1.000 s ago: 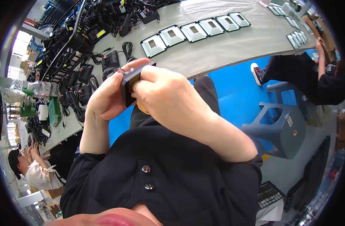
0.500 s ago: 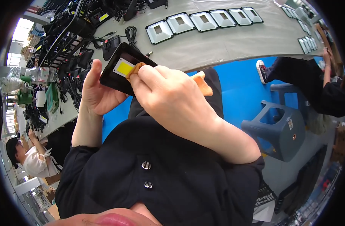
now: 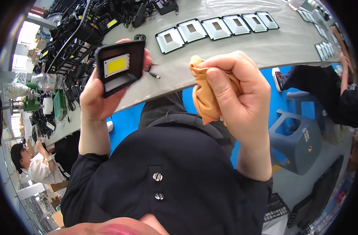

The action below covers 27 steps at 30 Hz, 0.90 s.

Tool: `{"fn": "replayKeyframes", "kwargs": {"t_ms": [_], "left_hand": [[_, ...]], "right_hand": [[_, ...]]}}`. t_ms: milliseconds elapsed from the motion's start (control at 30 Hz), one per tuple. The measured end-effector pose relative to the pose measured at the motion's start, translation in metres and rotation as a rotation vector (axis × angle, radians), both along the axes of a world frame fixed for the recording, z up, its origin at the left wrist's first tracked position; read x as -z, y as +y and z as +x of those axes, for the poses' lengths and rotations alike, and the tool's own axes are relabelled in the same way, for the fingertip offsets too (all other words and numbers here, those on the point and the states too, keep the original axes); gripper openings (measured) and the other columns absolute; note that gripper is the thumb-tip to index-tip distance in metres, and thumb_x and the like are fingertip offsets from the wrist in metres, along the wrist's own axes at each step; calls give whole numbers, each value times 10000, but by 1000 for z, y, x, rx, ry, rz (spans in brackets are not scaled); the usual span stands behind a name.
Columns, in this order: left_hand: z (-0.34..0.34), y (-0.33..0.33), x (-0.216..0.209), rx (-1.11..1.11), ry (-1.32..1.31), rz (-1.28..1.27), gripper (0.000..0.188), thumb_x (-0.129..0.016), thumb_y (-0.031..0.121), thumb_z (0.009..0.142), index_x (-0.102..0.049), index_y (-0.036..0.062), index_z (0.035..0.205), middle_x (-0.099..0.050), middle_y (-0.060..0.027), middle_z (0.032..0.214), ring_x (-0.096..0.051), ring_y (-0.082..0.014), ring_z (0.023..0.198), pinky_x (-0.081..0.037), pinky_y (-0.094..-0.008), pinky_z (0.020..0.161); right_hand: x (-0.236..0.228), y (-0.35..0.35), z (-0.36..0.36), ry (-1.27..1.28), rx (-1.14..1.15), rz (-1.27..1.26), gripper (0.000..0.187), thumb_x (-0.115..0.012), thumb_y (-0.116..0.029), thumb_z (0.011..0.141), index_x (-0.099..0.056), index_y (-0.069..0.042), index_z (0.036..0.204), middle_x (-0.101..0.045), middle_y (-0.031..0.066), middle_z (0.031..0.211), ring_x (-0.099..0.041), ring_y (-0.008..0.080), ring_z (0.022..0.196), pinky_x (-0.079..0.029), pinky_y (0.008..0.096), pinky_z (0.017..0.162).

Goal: Cleaning the surfaces of small LED light fixtures using a cloth and water.

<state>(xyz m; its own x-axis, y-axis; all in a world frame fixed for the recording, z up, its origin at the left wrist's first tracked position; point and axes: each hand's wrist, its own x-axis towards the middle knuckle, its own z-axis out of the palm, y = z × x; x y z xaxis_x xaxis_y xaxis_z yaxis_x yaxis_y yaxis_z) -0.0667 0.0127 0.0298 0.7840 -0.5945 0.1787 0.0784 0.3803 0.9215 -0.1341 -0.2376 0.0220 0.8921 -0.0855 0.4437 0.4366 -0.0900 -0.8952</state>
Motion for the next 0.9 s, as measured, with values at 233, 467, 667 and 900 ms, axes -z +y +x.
{"fn": "replayKeyframes", "kwargs": {"t_ms": [233, 467, 667, 900], "left_hand": [[76, -28, 22, -420, -841, 931, 704, -775, 203, 666, -480, 59, 1289, -527, -148, 1239, -522, -278, 1131, -416, -355, 969], [112, -48, 60, -172, -819, 1238, 704, -733, 217, 699, -448, 77, 1328, -506, -164, 1283, -486, -306, 1195, -400, -361, 1002], [121, -42, 51, -53, -722, 1232, 737, -764, 153, 664, -461, 146, 1337, -500, -129, 1305, -490, -292, 1182, -388, -366, 1020], [117, -44, 48, -34, -770, 1287, 707, -753, 194, 693, -467, 150, 1338, -474, -111, 1350, -477, -297, 1219, -393, -372, 1024]], "right_hand": [[12, -13, 6, 32, 114, 23, 83, -599, -36, 885, -658, 5, 924, -609, 51, 839, -581, 94, 719, -449, 207, 629], [25, -26, 12, 36, 156, -78, 69, -628, -38, 860, -663, -1, 906, -599, 58, 796, -586, 116, 728, -459, 221, 647], [37, -32, 25, 114, 112, -89, 79, -627, -40, 853, -668, -8, 913, -616, 66, 814, -607, 141, 747, -473, 240, 664], [69, -11, 50, 121, 57, -473, 312, -621, -68, 836, -612, -41, 1147, -602, 95, 818, -605, 205, 717, -487, 298, 644]]}}
